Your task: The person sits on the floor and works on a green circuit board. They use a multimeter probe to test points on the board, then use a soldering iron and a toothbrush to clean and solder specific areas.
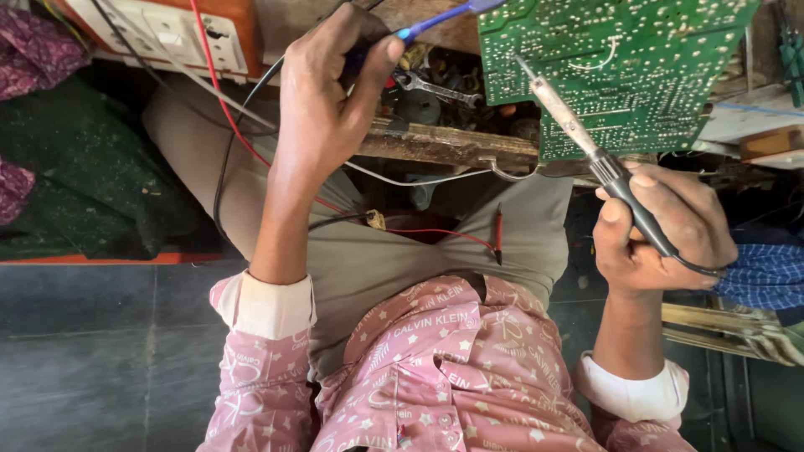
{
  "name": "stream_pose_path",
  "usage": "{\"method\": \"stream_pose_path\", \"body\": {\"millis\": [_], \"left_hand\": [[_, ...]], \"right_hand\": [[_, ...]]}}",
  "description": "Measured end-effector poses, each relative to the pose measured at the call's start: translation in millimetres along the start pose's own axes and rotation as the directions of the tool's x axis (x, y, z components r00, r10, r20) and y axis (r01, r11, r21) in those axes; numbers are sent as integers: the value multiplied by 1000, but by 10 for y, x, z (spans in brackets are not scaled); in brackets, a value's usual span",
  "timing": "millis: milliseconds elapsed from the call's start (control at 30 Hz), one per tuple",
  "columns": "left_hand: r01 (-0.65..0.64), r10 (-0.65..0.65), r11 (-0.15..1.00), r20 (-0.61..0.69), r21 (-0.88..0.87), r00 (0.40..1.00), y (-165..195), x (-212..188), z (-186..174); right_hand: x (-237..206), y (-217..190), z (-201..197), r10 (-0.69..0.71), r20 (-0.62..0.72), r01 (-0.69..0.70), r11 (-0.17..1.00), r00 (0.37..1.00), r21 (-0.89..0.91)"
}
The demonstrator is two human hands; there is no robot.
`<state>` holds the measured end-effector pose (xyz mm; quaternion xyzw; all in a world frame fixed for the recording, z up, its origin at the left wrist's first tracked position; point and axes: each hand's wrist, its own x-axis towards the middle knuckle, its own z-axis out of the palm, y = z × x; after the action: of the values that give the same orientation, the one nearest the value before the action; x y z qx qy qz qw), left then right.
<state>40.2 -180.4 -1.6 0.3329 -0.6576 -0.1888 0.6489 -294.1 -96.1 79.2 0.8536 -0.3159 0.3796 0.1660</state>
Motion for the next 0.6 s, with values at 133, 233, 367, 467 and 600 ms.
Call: {"method": "stream_pose_path", "body": {"millis": [133,233,367,467,600], "left_hand": [[32,-32,999,2,-25,999,-14,-15,-10],[2,-2,1000,-6,-21,1000,-25,-28,-12],[-27,27,1000,-24,17,999,-39,-42,-8],[-10,10,1000,-29,3,1000,-48,-49,-4],[-23,23,1000,-28,1,999,-58,-53,-1]], "right_hand": [[20,-23,14,-14,16,14,1000,1000,-11],[15,-6,7,1,18,-2,998,1000,58],[12,-11,-3,5,33,-6,999,999,40],[17,7,-13,-15,41,14,999,999,41],[-4,42,-41,9,46,-13,997,999,78]]}}
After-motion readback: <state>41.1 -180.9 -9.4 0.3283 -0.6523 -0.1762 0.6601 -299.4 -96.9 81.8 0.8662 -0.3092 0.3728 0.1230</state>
